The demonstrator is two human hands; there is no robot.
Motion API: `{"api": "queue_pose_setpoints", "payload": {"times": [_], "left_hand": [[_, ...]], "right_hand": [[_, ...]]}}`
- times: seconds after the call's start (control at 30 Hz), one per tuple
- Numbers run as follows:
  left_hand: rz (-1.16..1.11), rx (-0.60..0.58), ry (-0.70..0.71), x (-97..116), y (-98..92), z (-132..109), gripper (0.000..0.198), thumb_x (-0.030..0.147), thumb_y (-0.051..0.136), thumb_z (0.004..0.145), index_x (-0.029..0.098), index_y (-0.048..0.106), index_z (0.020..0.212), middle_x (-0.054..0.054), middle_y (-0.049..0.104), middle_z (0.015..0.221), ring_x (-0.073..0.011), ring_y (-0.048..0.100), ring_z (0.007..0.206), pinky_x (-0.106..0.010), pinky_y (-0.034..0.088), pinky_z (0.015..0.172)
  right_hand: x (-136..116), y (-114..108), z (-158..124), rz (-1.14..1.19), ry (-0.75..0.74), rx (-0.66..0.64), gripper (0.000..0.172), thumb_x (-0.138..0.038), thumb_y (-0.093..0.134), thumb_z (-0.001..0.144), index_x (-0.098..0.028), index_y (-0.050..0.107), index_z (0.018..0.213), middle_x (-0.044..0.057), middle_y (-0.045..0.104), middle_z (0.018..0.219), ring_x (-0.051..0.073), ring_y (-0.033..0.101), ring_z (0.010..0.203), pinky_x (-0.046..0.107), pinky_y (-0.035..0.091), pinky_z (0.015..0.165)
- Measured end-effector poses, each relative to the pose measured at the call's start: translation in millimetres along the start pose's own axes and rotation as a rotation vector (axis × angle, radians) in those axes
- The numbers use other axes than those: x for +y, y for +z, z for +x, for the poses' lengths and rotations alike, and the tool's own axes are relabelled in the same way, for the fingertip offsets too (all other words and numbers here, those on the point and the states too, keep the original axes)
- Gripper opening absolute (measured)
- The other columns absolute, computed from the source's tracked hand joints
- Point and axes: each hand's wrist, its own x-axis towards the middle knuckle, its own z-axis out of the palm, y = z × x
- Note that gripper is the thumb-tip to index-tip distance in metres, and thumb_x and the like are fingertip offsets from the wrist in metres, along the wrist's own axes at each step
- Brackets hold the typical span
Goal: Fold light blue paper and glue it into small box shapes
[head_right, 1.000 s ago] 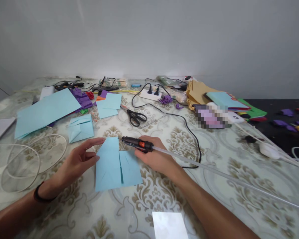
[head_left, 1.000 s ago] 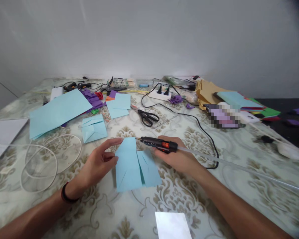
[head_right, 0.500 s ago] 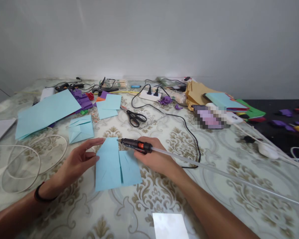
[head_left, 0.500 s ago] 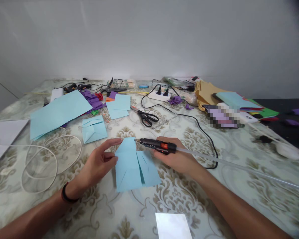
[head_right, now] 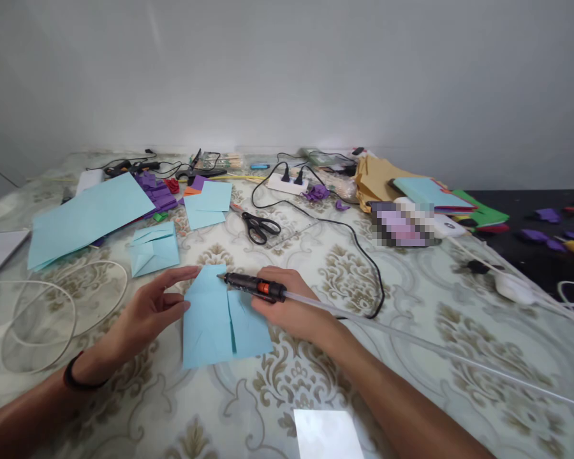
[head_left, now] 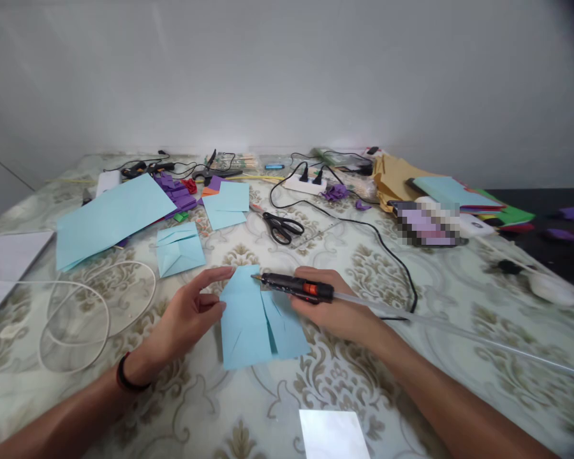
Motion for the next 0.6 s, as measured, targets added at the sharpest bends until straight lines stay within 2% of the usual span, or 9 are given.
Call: {"api": "queue_pose_setpoints", "payload": {"times": [0.13,0.27,0.47,0.6], "left_hand": [[-0.009,-0.007,-0.005,-1,-0.6,0,0.058,0.017,0.067,0.084,0.021,0.061,0.141,-0.013,0.064,0.142,-0.0025,0.047,0.055,-0.019,0.037,0.052],[-0.059,-0.026,-0.022,-1,1.1,0,0.056,0.018,0.068,0.084,0.022,0.061,0.140,-0.013,0.058,0.151,-0.0027,0.053,0.060,-0.019,0.041,0.055],[-0.210,-0.092,-0.029,-6,5.4,0,0.052,0.021,0.072,0.086,0.021,0.061,0.137,-0.014,0.056,0.152,-0.0088,0.068,0.076,-0.022,0.051,0.069],[-0.238,-0.137,-0.019,-11,4.4,0,0.050,0.022,0.071,0.091,0.020,0.060,0.139,-0.013,0.061,0.145,-0.0101,0.069,0.079,-0.022,0.051,0.069]], "right_hand": [[1,3,0,-0.011,-0.197,-0.020,0.022,-0.023,0.064,0.088,-0.023,0.053,0.069,-0.001,0.054,0.073,0.016,0.055,0.068,0.030,0.042,0.066],[-3,9,-1,0.005,-0.290,-0.021,0.026,-0.025,0.065,0.095,-0.022,0.051,0.073,-0.001,0.053,0.074,0.016,0.053,0.071,0.029,0.041,0.067],[-4,19,-6,-0.031,-0.380,-0.022,0.027,-0.019,0.067,0.091,-0.023,0.046,0.074,-0.002,0.051,0.074,0.017,0.050,0.073,0.030,0.038,0.070],[-4,21,-8,-0.064,-0.400,-0.031,0.022,-0.015,0.064,0.089,-0.023,0.048,0.076,-0.001,0.053,0.075,0.017,0.052,0.074,0.032,0.038,0.072]]}}
